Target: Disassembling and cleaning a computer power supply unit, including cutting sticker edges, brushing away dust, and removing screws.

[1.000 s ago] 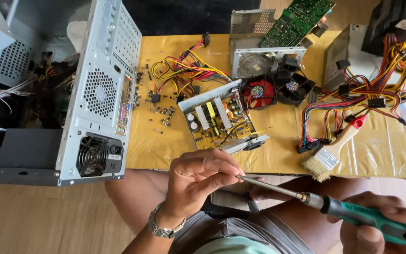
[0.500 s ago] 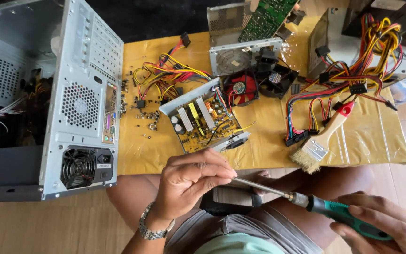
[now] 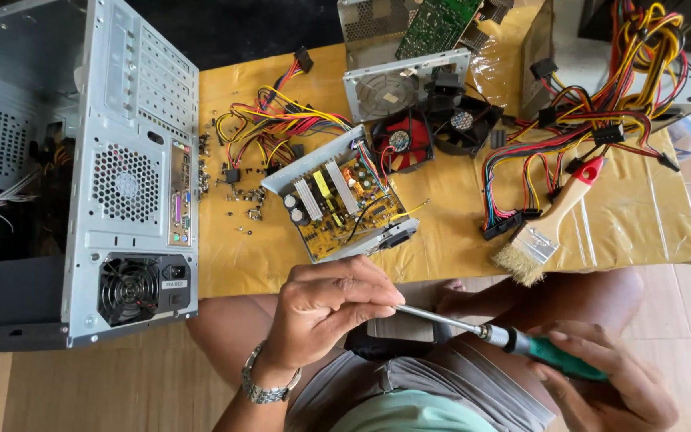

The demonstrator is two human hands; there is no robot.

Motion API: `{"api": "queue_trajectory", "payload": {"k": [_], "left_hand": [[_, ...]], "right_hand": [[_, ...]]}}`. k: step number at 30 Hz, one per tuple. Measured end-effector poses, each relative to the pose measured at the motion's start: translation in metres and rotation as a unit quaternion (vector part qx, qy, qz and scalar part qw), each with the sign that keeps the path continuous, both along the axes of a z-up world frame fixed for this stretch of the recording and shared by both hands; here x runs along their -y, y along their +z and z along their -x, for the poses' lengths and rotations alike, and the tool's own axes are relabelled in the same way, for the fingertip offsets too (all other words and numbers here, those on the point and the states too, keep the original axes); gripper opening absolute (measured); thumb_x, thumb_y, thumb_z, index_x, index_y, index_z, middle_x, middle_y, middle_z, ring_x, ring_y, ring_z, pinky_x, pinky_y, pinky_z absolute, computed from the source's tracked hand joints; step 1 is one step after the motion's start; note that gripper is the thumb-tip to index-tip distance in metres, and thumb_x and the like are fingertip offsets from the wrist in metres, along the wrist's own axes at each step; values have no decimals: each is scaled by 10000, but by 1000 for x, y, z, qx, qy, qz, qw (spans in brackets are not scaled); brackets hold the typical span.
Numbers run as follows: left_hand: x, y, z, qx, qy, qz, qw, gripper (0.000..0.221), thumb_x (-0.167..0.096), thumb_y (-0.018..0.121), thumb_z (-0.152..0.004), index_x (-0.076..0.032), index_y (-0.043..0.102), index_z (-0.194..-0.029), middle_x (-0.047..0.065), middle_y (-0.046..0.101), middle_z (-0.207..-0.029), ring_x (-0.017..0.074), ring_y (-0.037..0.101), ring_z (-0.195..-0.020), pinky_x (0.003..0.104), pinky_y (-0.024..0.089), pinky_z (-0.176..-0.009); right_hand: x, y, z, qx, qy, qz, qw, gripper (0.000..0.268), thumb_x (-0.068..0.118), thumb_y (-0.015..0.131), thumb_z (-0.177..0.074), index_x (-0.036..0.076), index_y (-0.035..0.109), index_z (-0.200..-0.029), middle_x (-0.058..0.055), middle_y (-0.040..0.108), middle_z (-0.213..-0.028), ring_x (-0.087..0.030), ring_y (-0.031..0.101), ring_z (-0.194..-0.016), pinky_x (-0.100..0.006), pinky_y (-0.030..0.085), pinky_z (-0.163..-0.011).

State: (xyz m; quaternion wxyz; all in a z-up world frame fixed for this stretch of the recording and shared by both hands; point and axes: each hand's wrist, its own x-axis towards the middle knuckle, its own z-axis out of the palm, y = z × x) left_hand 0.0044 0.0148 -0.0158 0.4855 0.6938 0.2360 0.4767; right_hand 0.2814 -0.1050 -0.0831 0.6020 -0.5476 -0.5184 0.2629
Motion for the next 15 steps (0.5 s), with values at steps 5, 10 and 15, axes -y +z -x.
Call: {"api": "queue_trajectory", "payload": {"k": [5, 10, 15], "left_hand": [[-2, 9, -2, -33, 21, -21, 999, 92, -63, 700, -954, 13, 721, -1003, 131, 749, -944, 255, 729, -845, 358, 599, -865], [-1, 9, -5, -100, 69, -80, 989, 355, -138, 760, -936, 8, 634, -1235, 119, 734, -1170, 254, 685, -977, 361, 598, -961], [-17, -4, -20, -293, 189, -256, 902, 403, -133, 794, -943, 74, 609, -1235, 186, 660, -1235, 347, 623, -1138, 464, 522, -1052]], "right_hand": [[-13, 14, 7, 120, 101, -16, 988, 318, 160, 710, -803, -55, 699, -1036, -181, 752, -908, -219, 784, -780, -221, 595, -718], [0, 5, 14, 75, 16, 28, 997, 300, 150, 704, -809, -45, 714, -1036, -163, 747, -885, -159, 722, -698, -187, 529, -678], [1, 6, 21, 60, -26, 53, 996, 293, 76, 673, -847, -103, 682, -1078, -156, 642, -671, -154, 611, -472, -187, 472, -472]]}}
